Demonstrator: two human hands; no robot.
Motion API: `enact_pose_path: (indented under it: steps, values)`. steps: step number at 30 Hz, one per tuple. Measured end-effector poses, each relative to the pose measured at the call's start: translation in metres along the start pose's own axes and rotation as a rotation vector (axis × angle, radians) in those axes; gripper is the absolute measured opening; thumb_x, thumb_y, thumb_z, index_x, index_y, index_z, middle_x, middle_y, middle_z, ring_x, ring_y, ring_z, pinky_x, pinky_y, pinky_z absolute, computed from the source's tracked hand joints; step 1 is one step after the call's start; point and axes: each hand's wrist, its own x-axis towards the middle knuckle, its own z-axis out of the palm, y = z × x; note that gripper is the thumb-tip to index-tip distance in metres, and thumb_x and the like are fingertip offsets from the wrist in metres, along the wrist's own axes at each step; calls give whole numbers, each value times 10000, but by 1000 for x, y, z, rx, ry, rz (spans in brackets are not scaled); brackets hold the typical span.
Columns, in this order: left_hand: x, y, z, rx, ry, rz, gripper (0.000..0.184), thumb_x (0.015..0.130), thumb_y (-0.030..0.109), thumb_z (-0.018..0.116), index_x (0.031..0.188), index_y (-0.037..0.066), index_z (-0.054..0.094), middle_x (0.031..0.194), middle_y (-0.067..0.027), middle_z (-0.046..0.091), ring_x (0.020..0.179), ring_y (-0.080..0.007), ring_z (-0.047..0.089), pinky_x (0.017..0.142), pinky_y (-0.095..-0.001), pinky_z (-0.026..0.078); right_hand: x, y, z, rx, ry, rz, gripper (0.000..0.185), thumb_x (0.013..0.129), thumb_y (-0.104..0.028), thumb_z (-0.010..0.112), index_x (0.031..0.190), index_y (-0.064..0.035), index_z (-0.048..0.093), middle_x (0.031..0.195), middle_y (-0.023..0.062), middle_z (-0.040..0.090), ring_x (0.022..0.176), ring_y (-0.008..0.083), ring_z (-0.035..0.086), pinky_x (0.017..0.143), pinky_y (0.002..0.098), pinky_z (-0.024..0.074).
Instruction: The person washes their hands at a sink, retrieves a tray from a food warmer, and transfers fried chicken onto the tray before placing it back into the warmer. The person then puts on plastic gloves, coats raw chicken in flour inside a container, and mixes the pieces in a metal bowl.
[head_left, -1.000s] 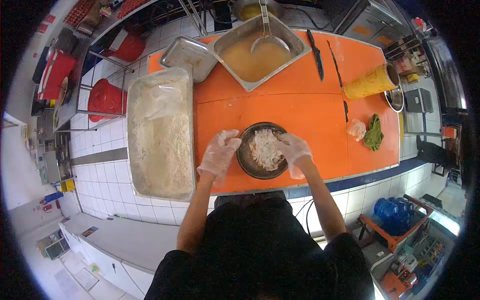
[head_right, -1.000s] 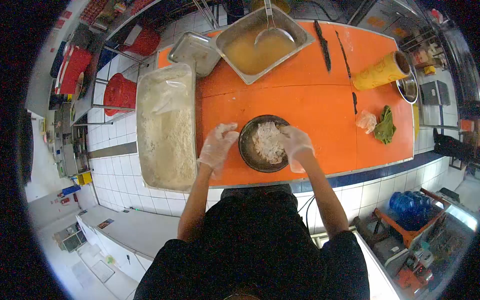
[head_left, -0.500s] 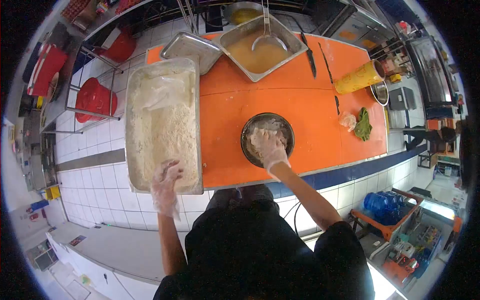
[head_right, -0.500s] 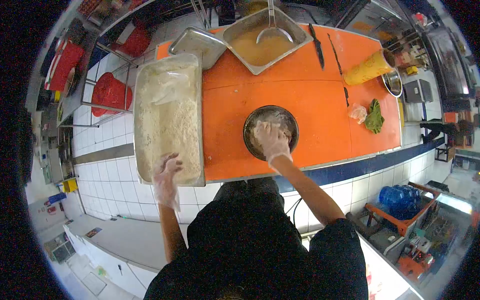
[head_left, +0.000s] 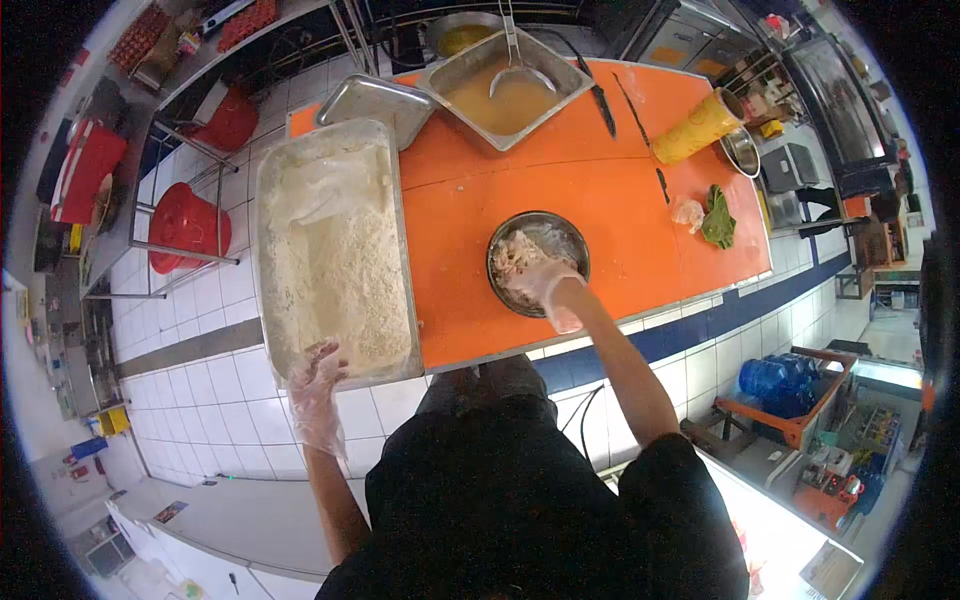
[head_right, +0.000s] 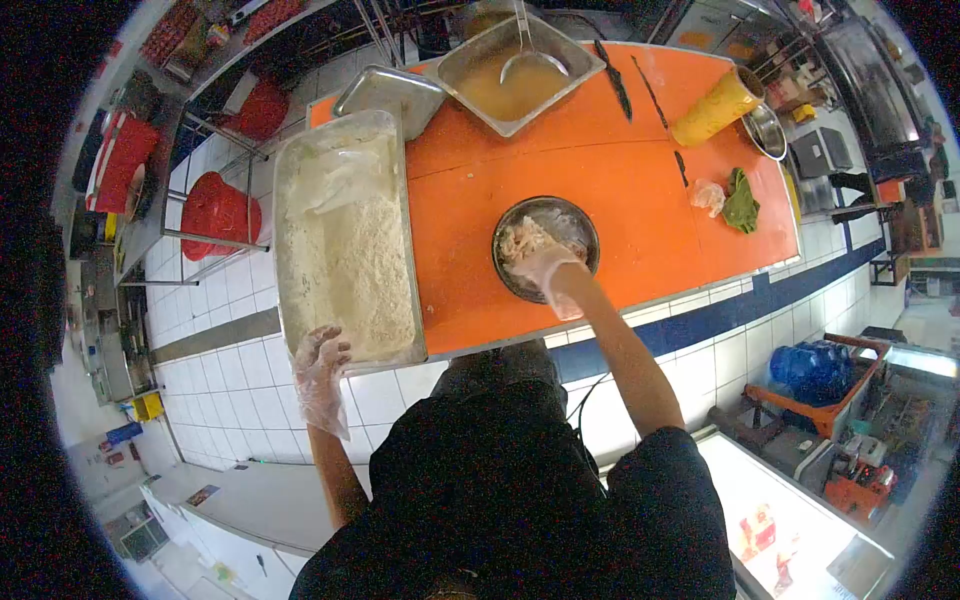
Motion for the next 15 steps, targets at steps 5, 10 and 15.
enact_pose_path:
  steps: [5,10,15]
  values:
    - [5,-6,-39,32,65,-101,291,902,146,646,1151,0,601,1107,-116,636,855,-169,630,709,-252,516,5,74,14,346,82,277,545,822,-256,698,1319,-131,512,1269,175,591,1116,320,601,937,419,497]
    - [-1,7,-28,51,70,-32,276,905,135,634,1138,-11,604,1088,-116,639,847,-166,626,698,-253,512,63,47,29,534,193,490,757,730,-416,784,1360,-122,485,1355,172,532,1204,301,542,953,390,484]
    - [4,1,-39,-10,72,-8,266,909,140,638,1124,-13,606,1082,-123,639,843,-169,627,700,-261,517,12,-17,-71,184,-413,322,738,736,-278,762,1385,-82,469,1405,160,491,1244,308,518,996,386,464]
